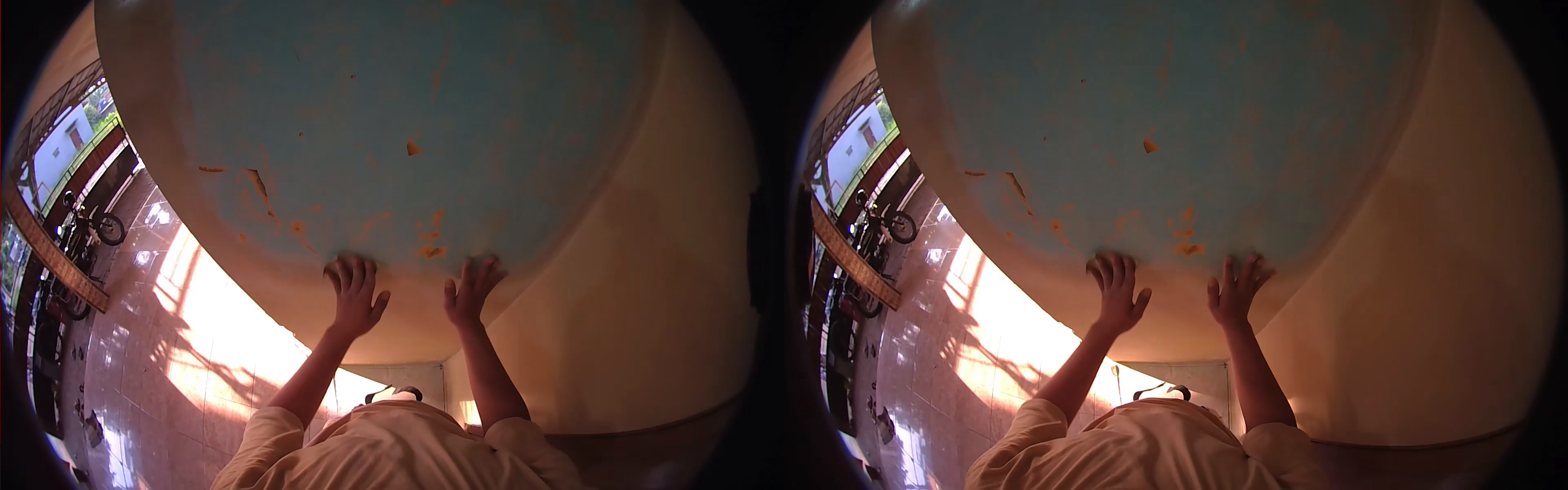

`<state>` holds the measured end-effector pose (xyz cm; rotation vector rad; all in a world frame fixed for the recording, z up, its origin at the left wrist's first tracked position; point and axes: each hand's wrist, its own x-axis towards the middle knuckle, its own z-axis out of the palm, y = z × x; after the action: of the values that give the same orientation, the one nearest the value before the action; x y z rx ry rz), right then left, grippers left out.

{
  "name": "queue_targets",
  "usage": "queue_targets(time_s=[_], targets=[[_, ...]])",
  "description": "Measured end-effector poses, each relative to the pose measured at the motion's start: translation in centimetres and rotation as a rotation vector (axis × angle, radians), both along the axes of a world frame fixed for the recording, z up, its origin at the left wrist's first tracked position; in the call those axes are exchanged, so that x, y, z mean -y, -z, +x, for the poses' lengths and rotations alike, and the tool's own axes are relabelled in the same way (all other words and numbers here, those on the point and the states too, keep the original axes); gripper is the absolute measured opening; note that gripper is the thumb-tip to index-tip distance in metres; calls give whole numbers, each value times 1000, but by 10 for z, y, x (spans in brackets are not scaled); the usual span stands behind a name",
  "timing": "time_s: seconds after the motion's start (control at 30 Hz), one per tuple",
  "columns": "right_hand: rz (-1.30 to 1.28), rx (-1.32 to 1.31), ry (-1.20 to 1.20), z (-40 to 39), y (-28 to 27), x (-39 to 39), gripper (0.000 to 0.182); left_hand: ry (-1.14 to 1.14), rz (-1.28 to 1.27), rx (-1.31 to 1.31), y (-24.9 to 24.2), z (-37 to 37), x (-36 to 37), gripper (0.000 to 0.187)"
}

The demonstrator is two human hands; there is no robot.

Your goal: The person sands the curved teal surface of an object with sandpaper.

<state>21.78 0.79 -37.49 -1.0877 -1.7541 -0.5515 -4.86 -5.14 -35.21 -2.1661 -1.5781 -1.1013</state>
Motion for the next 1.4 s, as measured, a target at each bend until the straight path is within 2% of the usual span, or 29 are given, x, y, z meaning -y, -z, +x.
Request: queue_targets(time_s=[0.13, 0.23, 0.3, 0.37, 0.47, 0.6, 0.67, 0.8, 0.87, 0.97, 1.07, 1.1, 1.13, 1.2, 1.27, 1.33, 1.4], targets=[[58, -88, -2, -4, -43, -7, 61, 87, 57, 58, -110, 1, -2, 82], [80, -73, 10, 0, -37, -13, 60, -12, 152, 65, -105, 10, -15, 84], [93, -52, 24, 6, -25, -17, 60, -50, 122, 52, -68, 26, -17, 84], [167, 90, 109, 14, -12, -21, 62, -93, 12, 1, -17, 46, -12, 84], [185, 117, 83, 21, 3, -23, 59, -118, -94, -67, 64, 68, 0, 81], [158, 86, 43, 27, 22, -23, 50, -122, -111, -26, 75, 82, 6, 78], [124, 195, 74, 35, 29, -20, 57, -112, -65, -32, 38, 86, 2, 78], [38, 239, 72, 42, 37, -11, 57, -67, 111, -62, -72, 84, -22, 84], [-16, 229, 69, 43, 40, -10, 57, -97, 185, -44, -104, 86, -25, 83], [-4, 159, 54, 42, 50, -10, 52, -136, 170, -40, -50, 89, -30, 80], [-23, 156, 37, 42, 50, -6, 54, -147, 69, -71, 49, 87, -24, 78], [-24, 156, 36, 42, 50, -5, 54, -133, 0, -93, 69, 85, -16, 78], [-43, 154, 30, 43, 51, -4, 55, -133, -1, -94, 75, 82, -8, 78], [-59, 149, 28, 44, 51, -2, 56, -156, -39, -81, 81, 76, 0, 66], [-87, 159, 34, 47, 51, 1, 58, -148, -13, -80, 54, 76, -2, 68], [-79, 132, 26, 41, 48, 2, 59, -149, 15, -78, 3, 70, -8, 69], [-69, 105, 14, 35, 50, 3, 60, -144, 198, -22, -56, 64, -17, 73]])
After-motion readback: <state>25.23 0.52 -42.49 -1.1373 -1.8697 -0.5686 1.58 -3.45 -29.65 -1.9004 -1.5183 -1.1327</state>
